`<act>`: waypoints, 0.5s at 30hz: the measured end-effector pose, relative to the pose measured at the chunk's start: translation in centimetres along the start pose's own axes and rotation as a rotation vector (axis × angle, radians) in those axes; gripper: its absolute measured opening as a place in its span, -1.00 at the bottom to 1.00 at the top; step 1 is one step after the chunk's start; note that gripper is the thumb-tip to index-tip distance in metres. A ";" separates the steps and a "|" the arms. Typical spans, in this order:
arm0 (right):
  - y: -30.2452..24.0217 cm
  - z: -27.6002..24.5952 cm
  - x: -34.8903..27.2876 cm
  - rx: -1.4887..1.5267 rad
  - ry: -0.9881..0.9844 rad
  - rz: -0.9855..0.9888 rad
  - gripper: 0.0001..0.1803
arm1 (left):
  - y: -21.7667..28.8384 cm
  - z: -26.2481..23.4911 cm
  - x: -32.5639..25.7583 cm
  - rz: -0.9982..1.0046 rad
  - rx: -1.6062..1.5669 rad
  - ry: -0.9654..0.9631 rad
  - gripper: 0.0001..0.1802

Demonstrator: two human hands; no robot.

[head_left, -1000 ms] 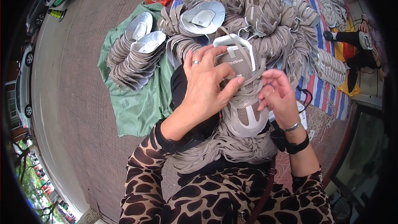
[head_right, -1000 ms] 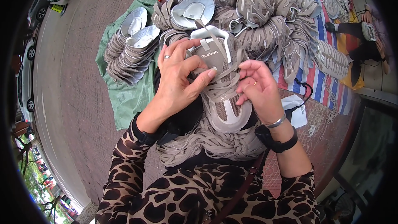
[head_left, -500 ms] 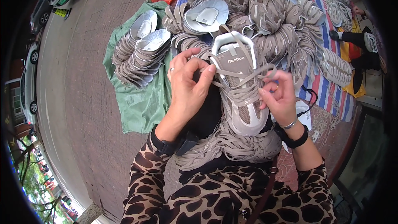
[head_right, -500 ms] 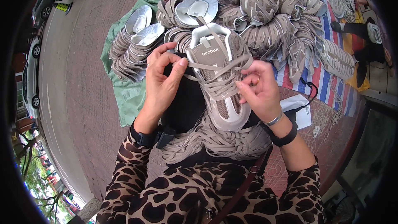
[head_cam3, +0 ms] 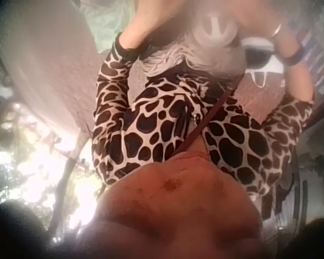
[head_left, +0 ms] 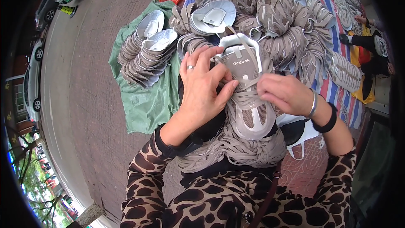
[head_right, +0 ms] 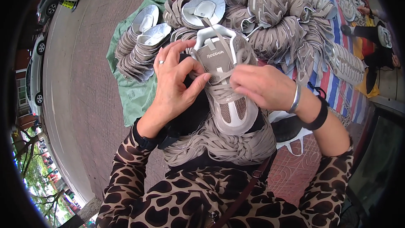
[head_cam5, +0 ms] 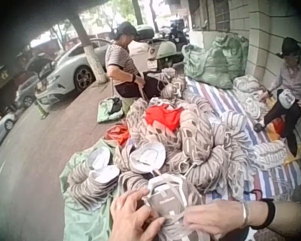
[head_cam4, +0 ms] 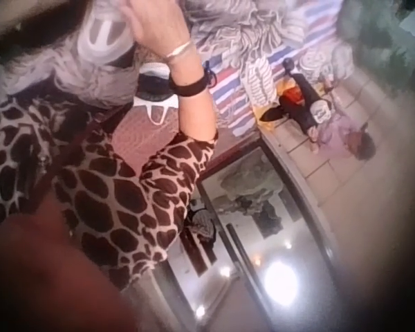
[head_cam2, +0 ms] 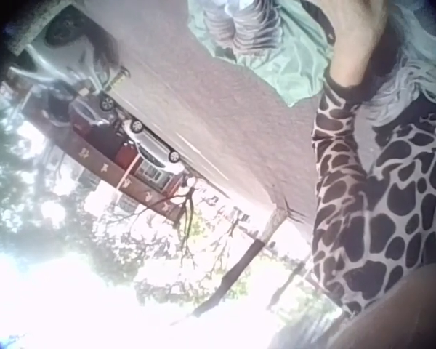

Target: Lacing and assembling shoe components while sitting on the ground.

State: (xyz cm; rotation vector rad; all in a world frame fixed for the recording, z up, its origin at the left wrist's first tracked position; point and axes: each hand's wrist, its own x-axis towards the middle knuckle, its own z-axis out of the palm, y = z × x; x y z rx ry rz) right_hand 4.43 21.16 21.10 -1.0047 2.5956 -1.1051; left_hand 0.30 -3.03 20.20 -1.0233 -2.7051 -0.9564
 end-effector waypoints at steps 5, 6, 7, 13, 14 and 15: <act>-0.1 -2.1 1.3 -0.104 -0.241 0.021 -0.83 | 0.0 -0.6 -0.4 0.010 -0.068 -0.050 -0.80; 0.2 -1.9 1.3 -0.101 -0.160 -0.004 -0.81 | -0.4 -1.1 -0.8 -0.021 -0.094 -0.098 -0.81; 0.4 -1.7 1.4 -0.102 -0.081 -0.026 -0.78 | -0.8 -1.5 -1.2 -0.050 -0.124 -0.143 -0.82; 1.2 0.7 -0.3 0.367 0.207 0.204 -0.59 | -4.4 -1.9 -3.3 -0.376 -0.531 -0.072 -0.84; 1.4 1.0 -0.6 0.366 0.204 0.206 -0.59 | -4.3 -1.7 -3.3 -0.437 -0.668 -0.073 -0.85; 1.5 1.2 -0.9 0.444 0.320 0.226 -0.60 | -4.3 -1.6 -3.2 -0.427 -0.664 -0.064 -0.84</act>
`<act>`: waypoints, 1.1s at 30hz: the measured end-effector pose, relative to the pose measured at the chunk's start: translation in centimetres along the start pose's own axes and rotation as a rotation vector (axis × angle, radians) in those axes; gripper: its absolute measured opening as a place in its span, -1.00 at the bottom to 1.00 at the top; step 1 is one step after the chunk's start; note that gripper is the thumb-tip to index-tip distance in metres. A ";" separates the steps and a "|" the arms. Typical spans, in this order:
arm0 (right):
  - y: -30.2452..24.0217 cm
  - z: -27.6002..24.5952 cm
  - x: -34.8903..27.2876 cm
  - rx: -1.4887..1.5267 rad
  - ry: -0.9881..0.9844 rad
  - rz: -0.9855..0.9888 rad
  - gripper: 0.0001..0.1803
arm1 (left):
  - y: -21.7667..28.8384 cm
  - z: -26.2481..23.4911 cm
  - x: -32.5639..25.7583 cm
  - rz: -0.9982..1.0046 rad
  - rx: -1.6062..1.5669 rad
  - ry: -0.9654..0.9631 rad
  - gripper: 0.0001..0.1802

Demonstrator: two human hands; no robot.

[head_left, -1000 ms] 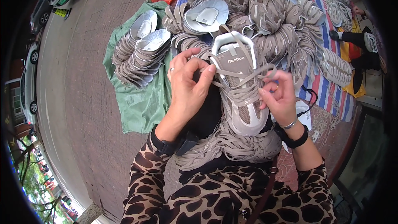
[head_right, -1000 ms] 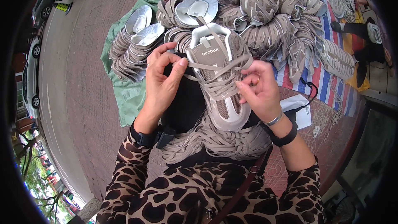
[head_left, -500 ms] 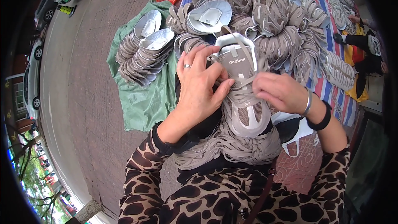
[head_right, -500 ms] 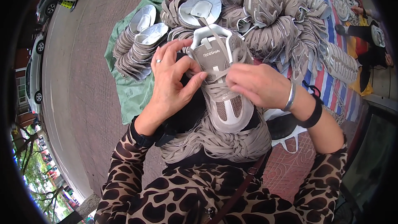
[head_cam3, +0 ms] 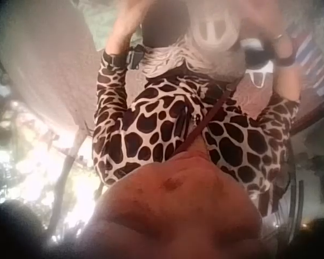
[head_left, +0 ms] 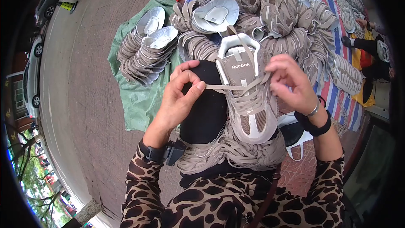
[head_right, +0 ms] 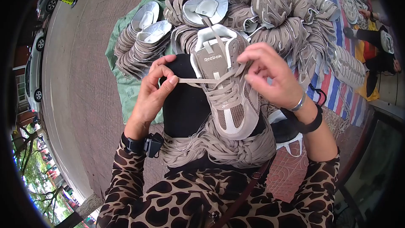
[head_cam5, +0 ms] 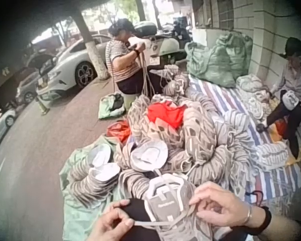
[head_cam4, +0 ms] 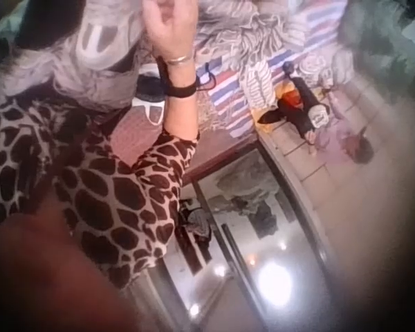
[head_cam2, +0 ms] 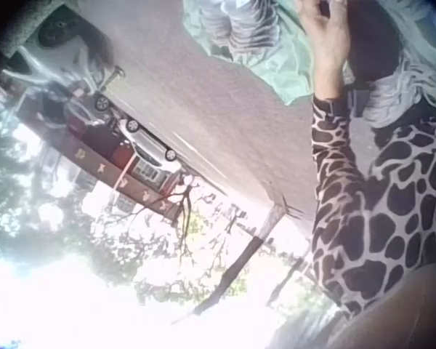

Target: Lacing and assembling shoe components while sitting on the ground.

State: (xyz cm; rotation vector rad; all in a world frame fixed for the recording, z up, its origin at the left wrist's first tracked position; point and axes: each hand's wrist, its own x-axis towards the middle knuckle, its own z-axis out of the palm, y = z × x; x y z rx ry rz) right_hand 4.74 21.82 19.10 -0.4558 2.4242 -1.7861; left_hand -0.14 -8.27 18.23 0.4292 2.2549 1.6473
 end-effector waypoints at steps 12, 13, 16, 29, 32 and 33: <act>-3.5 -2.2 2.2 -0.437 -0.280 -0.204 -0.85 | 0.7 1.4 2.5 0.148 0.018 0.007 -0.81; -3.9 -2.6 1.9 -0.437 -0.285 -0.207 -0.85 | 0.6 1.3 2.4 0.154 0.029 -0.002 -0.81; -4.3 -2.3 1.0 -0.335 -0.084 0.064 -0.83 | 0.4 1.3 1.9 0.131 0.007 -0.005 -0.81; -4.3 -1.0 2.4 -0.483 -0.188 -0.084 -0.84 | 1.2 1.3 1.9 0.218 0.225 0.032 -0.86; -4.2 -1.1 1.9 -0.645 -0.163 -0.128 -0.81 | 2.0 1.3 1.8 0.274 0.365 0.000 -0.77; -3.5 -1.4 1.7 -0.578 -0.208 -0.113 -0.83 | 2.2 1.4 1.8 0.305 0.440 0.004 -0.74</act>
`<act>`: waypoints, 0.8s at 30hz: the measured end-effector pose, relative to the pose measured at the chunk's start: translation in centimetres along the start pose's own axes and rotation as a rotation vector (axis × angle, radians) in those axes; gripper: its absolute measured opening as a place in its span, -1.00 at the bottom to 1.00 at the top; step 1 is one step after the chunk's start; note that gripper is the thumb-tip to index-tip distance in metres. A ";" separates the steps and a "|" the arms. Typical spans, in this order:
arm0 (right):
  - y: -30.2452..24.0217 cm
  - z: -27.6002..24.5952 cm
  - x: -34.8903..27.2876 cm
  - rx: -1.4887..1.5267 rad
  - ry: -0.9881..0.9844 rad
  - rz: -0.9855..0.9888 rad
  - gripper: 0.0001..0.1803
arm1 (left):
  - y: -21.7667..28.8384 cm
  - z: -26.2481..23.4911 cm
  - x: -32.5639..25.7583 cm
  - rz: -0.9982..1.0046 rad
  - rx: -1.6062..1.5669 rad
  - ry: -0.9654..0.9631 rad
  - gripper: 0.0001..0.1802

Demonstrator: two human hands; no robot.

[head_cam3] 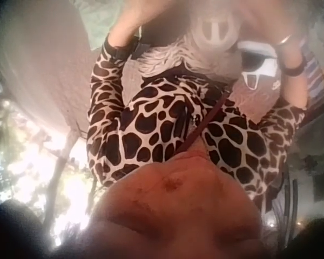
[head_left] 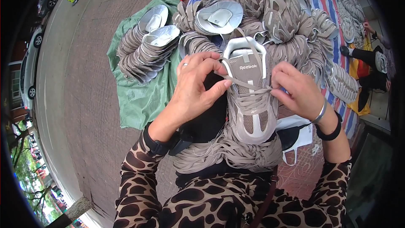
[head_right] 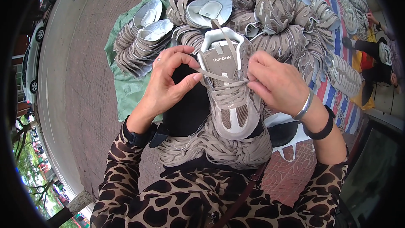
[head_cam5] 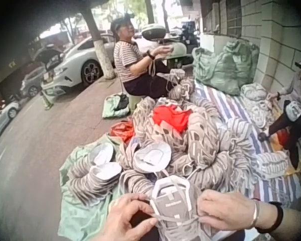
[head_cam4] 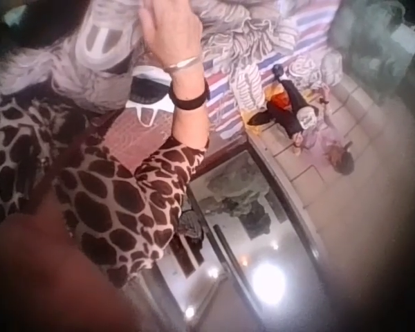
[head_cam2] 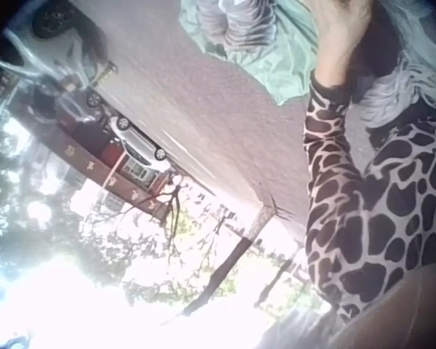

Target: Lacing and assembling shoe components while sitting on the ground.

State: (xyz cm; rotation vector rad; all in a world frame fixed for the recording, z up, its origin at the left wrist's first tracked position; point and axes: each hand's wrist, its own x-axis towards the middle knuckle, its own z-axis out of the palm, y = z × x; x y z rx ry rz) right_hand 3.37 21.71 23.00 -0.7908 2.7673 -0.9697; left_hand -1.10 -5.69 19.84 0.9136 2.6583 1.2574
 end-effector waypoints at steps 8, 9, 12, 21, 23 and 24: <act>1.1 -0.4 -1.5 0.786 -0.222 0.232 -0.90 | 0.9 0.1 0.7 0.089 0.079 -0.008 -0.75; 1.5 -0.7 -1.7 0.784 -0.219 0.231 -0.90 | 1.1 0.2 0.8 0.113 0.108 -0.029 -0.77; 1.8 -0.6 -1.7 0.867 -0.219 0.417 -0.89 | 1.4 0.3 0.8 0.138 0.138 -0.078 -0.83; 0.1 0.9 0.2 0.307 0.262 0.113 -0.91 | 0.5 -0.9 0.5 0.030 0.093 0.063 -0.78; 0.1 1.0 0.8 0.191 0.260 0.021 -0.89 | 0.2 -0.8 0.4 0.040 0.106 0.053 -0.77; 0.1 1.0 1.3 0.074 0.257 -0.070 -0.87 | 0.1 -0.8 0.3 0.050 0.118 0.043 -0.77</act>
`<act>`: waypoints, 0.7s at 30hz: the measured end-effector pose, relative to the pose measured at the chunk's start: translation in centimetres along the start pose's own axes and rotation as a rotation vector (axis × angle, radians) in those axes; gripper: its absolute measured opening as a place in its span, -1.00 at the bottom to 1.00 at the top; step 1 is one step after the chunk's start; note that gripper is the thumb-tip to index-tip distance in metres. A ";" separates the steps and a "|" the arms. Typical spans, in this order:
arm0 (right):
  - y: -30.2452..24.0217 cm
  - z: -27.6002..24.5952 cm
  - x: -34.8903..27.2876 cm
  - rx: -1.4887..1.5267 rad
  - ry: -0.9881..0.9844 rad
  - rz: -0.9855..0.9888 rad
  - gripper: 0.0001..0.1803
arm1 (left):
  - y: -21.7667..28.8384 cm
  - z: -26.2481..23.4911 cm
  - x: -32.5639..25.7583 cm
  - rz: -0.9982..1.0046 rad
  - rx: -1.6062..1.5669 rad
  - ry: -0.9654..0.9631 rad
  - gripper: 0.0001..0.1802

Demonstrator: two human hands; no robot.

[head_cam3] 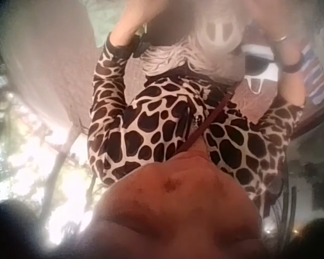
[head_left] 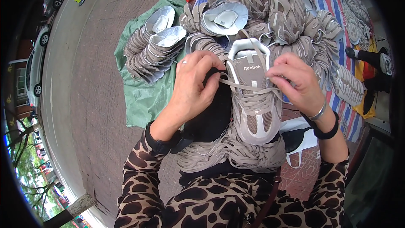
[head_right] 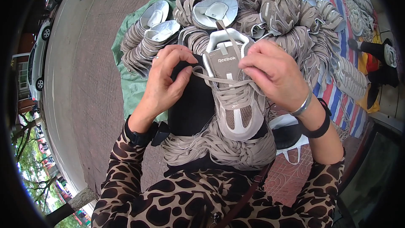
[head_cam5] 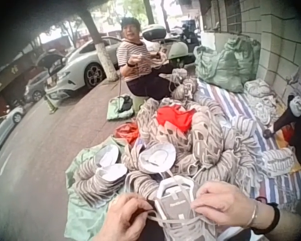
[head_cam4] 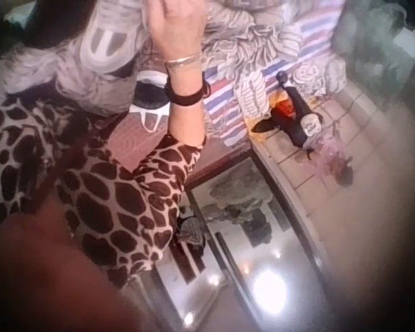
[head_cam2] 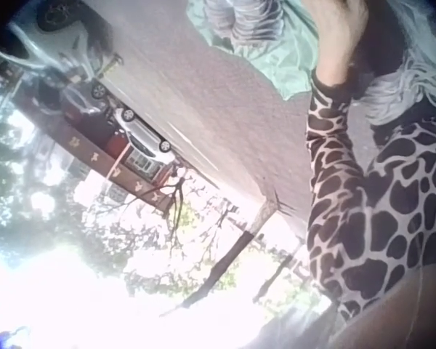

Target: Lacing and assembling shoe components while sitting on the ground.

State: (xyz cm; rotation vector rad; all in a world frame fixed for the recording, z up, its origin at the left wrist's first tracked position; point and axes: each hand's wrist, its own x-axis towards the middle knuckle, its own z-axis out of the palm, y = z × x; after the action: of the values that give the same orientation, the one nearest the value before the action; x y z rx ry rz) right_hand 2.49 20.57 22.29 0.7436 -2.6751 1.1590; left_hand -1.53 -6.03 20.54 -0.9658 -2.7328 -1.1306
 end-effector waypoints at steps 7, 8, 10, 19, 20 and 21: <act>-0.7 1.4 5.2 -0.068 -0.190 -0.252 -0.87 | -0.5 0.0 -1.3 -0.095 -0.053 0.098 -0.68; -0.4 1.7 5.7 -0.073 -0.193 -0.250 -0.87 | -0.5 0.0 -1.3 -0.093 -0.058 0.100 -0.68; 0.3 2.2 7.0 -0.094 -0.196 -0.270 -0.84 | -0.2 0.2 -0.9 -0.010 -0.010 0.071 -0.66; 2.2 3.8 8.9 -0.144 -0.495 -0.030 -0.75 | -0.7 0.0 -1.9 0.055 -0.095 -0.221 -0.75; 2.0 4.0 9.5 -0.145 -0.495 -0.026 -0.75 | -0.7 0.0 -1.9 0.038 -0.099 -0.117 -0.73; 1.7 4.3 10.0 -0.172 -0.567 0.100 -0.71 | -0.6 0.0 -1.9 -0.005 -0.071 -0.093 -0.75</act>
State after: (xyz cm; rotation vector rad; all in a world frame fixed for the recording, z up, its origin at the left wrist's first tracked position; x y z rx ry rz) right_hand -6.75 14.65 21.24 1.0474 -3.2490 0.8072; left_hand -0.33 -7.36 19.63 -1.0467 -2.7853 -1.2223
